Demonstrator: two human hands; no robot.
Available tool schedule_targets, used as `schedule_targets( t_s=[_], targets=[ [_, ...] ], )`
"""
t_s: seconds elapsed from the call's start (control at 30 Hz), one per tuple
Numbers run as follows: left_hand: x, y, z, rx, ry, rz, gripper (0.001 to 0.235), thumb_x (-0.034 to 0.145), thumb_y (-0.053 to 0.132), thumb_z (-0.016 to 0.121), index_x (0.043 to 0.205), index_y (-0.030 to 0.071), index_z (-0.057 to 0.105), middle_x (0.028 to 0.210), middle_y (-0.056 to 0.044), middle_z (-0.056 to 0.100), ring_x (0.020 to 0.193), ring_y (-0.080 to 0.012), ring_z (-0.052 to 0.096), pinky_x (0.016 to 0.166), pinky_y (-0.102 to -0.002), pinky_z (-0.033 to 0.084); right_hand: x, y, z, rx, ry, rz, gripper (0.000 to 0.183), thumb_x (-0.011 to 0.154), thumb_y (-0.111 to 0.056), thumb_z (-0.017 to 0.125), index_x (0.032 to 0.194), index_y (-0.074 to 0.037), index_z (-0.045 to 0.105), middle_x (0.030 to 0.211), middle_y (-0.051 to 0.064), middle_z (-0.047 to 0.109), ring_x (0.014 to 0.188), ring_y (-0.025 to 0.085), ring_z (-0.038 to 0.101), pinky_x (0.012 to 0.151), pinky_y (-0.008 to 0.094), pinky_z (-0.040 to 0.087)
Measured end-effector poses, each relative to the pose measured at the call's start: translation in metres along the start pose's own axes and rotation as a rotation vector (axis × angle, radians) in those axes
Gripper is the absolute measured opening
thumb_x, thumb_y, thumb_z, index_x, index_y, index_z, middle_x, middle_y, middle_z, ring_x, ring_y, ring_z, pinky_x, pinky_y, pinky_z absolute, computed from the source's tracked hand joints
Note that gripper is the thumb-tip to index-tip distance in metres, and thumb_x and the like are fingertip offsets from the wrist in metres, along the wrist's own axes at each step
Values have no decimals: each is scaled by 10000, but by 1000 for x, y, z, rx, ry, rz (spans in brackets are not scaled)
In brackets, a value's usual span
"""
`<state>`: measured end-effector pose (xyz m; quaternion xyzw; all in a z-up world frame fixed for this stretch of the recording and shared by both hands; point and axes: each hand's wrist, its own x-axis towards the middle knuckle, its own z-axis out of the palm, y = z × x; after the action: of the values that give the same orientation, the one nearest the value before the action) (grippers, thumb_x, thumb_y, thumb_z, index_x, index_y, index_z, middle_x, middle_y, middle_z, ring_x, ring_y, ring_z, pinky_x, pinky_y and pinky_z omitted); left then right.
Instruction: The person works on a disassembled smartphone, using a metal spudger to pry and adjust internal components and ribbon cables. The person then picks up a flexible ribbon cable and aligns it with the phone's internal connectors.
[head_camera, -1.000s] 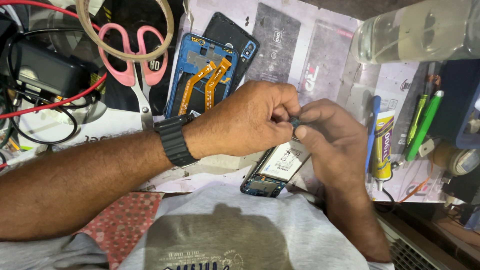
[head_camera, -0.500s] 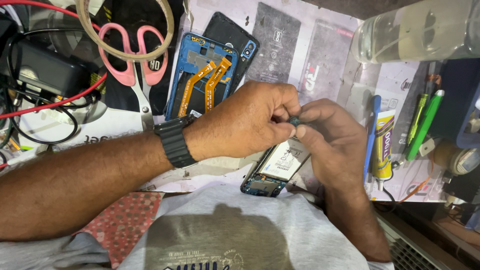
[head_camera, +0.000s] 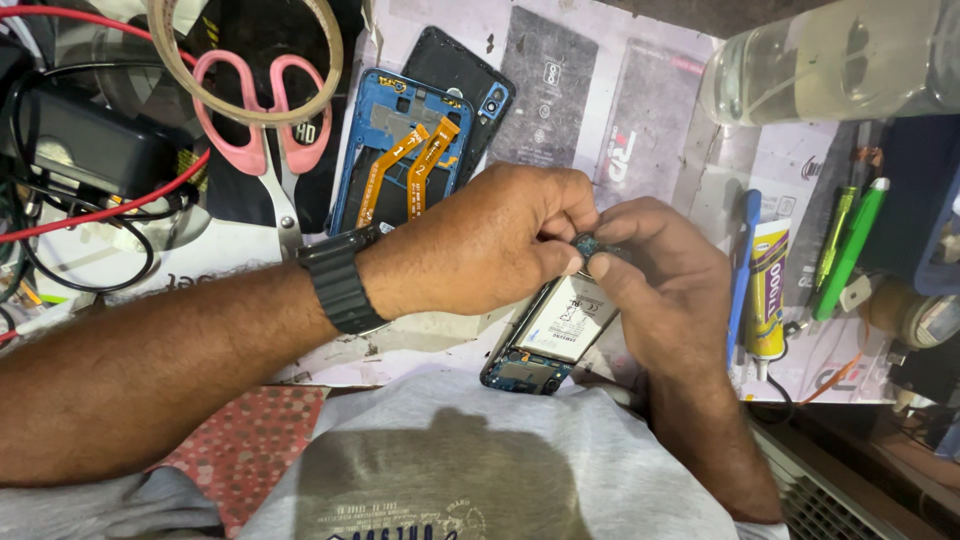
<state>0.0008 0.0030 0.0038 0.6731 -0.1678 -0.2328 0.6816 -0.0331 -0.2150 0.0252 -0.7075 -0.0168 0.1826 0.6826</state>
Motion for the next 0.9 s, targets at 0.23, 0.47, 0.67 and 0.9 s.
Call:
schedule_targets(
  t_s=[0.23,0.47,0.67,0.9],
  targets=[
    [1,5,-3,-40,-28,-1,151,852,-8,695,984,27,631,764,-37,710,689,-101,674,606,-286,542,-1,2,1,-17,24,-14,196,944,124,646,1118,35,628,1157,88,654,1083,150,636,1002,294,523],
    [3,33,-2,-69,15,-54,299,833,29,705,1106,12,585,834,-67,750,737,-105,731,643,-280,596,-1,0,0,-46,45,-24,199,925,134,636,1093,29,617,1150,77,637,1074,137,622,984,278,518],
    [3,64,1,193,125,-57,320,791,122,815,1020,5,625,762,-84,730,673,-189,743,602,-329,569,-2,0,-4,-37,40,-15,188,935,138,637,1085,27,618,1142,73,628,1061,128,609,963,264,516],
    [4,73,7,308,160,-93,285,827,127,784,1033,12,626,696,-105,685,650,-274,711,585,-385,523,-2,1,-5,-17,22,-24,175,957,106,665,1102,22,614,1143,66,621,1040,117,598,931,252,511]
  ],
)
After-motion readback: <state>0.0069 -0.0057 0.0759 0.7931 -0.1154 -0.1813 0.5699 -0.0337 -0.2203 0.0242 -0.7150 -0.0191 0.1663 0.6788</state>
